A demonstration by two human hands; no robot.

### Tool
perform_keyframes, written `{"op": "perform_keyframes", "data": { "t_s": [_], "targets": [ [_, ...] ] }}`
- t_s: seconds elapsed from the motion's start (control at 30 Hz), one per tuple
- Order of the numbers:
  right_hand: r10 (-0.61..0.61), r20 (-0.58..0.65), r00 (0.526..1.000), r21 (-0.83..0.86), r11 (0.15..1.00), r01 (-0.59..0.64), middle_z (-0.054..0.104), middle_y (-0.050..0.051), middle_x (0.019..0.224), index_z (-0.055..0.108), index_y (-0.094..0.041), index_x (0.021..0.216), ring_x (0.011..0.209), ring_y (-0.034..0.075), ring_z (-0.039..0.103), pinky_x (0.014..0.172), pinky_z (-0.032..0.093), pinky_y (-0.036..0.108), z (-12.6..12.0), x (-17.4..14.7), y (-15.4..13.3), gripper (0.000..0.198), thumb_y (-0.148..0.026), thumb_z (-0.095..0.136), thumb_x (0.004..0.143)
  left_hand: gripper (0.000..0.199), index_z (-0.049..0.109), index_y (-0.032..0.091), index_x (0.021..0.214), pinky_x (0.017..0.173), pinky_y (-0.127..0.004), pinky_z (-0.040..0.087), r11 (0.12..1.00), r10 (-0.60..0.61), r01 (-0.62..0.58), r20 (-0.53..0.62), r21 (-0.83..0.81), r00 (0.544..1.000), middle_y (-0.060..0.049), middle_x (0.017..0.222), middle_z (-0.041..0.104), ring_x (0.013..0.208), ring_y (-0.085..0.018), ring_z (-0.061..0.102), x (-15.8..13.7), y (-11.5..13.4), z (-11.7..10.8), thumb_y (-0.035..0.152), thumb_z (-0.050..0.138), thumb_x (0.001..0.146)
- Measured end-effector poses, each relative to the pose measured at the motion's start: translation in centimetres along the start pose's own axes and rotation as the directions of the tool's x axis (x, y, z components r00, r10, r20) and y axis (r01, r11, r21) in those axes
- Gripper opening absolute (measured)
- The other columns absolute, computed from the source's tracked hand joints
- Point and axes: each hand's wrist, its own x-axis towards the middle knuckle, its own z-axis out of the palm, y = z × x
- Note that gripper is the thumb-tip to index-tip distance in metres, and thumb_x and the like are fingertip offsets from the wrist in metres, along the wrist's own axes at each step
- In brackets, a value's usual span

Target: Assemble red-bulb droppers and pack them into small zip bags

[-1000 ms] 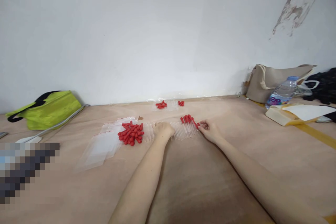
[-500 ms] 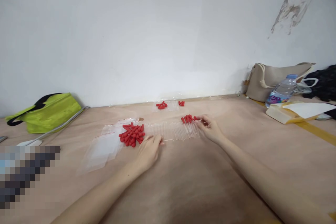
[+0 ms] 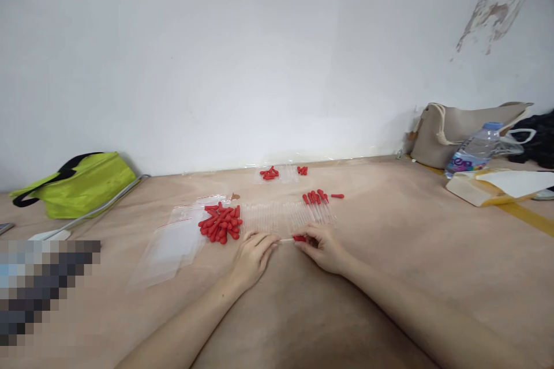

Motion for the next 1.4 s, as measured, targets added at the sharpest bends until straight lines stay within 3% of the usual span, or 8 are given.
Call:
{"op": "perform_keyframes", "data": {
  "t_s": [0.6,0.83,1.07,1.4],
  "targets": [
    [-0.047,0.063,0.997,0.059,0.997,0.043,0.06,0.004,0.082,0.063,-0.02,0.091,0.067,0.011,0.052,0.061,0.043,0.024,-0.25,-0.23,-0.18,0.015,-0.023,0.055,0.078,0.023,0.058,0.019,0.102,0.078,-0.033,0.04,0.996,0.082,-0.082,0.012,-0.025,0.997,-0.005,0.09,0.065,0.079,-0.016,0.057,0.03,-0.23,-0.01,0.015,0.04,0.087],
    [-0.046,0.032,0.998,0.06,0.997,0.044,0.065,0.003,0.08,0.063,-0.02,0.089,0.071,0.013,0.057,0.066,0.045,0.026,0.01,-0.3,-0.01,0.016,-0.029,0.053,0.08,0.027,0.056,0.019,0.108,0.071,-0.031,0.044,0.991,0.115,-0.116,-0.016,-0.069,0.993,-0.007,0.09,0.065,0.08,-0.017,0.057,0.23,0.0,-0.07,0.015,0.039,0.087],
    [-0.101,-0.003,0.995,0.08,0.992,0.101,0.065,0.003,0.078,0.062,-0.02,0.085,0.072,0.012,0.057,0.067,0.045,0.025,-0.22,-0.41,-0.5,0.014,-0.026,0.05,0.081,0.03,0.052,0.019,0.113,0.075,-0.033,0.043,0.983,0.158,-0.155,0.024,-0.095,0.987,-0.007,0.096,0.065,0.084,-0.017,0.059,0.14,0.15,-0.06,0.013,0.037,0.088],
    [-0.14,0.08,0.987,-0.046,0.989,0.144,0.061,0.003,0.073,0.061,-0.02,0.085,0.066,0.013,0.054,0.061,0.042,0.024,-0.59,-0.84,-0.56,0.017,-0.027,0.046,0.083,0.031,0.054,0.018,0.112,0.074,-0.032,0.043,0.983,0.182,-0.18,0.049,-0.039,0.982,-0.009,0.091,0.065,0.081,-0.017,0.06,0.11,0.03,-0.02,0.014,0.036,0.088]
  ]
}}
